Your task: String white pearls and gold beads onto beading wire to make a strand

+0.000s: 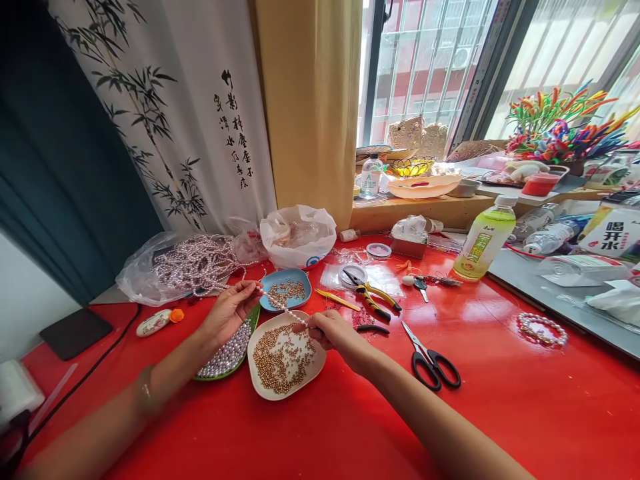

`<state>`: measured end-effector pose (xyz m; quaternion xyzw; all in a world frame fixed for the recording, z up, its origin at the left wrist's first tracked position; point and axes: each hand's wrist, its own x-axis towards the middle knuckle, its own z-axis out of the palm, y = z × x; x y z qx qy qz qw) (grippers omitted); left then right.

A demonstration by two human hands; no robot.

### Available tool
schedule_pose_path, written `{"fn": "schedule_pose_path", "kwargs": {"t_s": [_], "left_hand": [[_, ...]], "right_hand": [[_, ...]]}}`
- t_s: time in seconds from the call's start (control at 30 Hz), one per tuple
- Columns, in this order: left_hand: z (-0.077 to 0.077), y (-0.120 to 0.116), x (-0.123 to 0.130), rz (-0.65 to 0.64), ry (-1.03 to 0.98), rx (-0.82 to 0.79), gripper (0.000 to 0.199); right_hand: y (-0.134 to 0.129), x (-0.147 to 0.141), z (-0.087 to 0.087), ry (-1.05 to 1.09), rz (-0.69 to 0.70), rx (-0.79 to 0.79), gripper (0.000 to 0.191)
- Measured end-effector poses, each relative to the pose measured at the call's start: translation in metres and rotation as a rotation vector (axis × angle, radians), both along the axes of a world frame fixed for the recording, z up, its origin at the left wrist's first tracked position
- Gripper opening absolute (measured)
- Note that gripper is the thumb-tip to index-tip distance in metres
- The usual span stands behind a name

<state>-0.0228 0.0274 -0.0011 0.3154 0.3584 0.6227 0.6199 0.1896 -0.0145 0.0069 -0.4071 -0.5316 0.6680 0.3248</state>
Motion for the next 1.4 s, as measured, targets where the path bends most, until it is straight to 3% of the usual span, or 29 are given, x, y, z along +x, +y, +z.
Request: {"fn": "schedule_pose_path", "kwargs": {"t_s": [0.33,0.67,1.4], "left_hand": [[0.003,-0.003,0.001,-0.02,0.014,-0.007,0.007],[0.006,-0.006,0.006,-0.034,0.027,-0.008,0.007],[0.01,-0.016,0.011,-0.108,0.113,-0.005,0.003]], "right_hand": [[0.001,0.002,-0.002,0.022,0.09,0.046,0.023],[-0.006,-0.001,0.007,0.012,0.065,0.05,0.022],[-0.005,-0.004,0.006,-0.027,-0.016,0.074,0.016]]}}
